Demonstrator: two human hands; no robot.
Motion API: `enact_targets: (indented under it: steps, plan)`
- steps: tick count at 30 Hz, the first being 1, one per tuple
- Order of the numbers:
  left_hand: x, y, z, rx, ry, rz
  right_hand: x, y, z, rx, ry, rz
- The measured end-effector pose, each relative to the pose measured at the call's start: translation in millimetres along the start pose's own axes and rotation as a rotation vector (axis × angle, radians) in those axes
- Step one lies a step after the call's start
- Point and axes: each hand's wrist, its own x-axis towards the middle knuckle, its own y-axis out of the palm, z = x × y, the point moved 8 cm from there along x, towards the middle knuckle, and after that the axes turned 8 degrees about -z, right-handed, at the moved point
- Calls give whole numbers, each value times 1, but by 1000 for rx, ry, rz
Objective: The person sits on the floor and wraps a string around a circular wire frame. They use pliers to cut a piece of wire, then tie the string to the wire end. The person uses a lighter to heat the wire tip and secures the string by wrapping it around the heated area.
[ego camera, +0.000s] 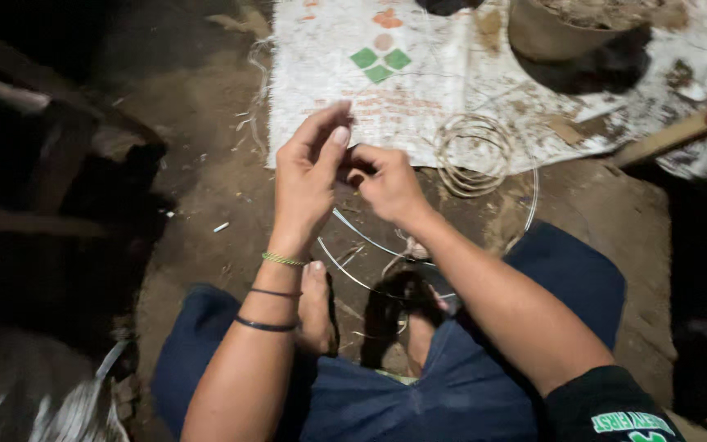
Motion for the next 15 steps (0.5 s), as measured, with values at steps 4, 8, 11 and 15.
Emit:
enact_targets:
  steps: [4,8,11,15]
  plan:
    - [-17,30,-24,43,-12,132,-33,-17,50,-108,-114,-24]
    - [-43,63,-52,263,26,214,-86,-66,111,-600,-399,22]
    - [-72,106,-69,243,114,395,-129,-135,132,-461,-195,-105]
    - [-125,157,-69,168,35,701,-214,-242,144,-635,-32,-511]
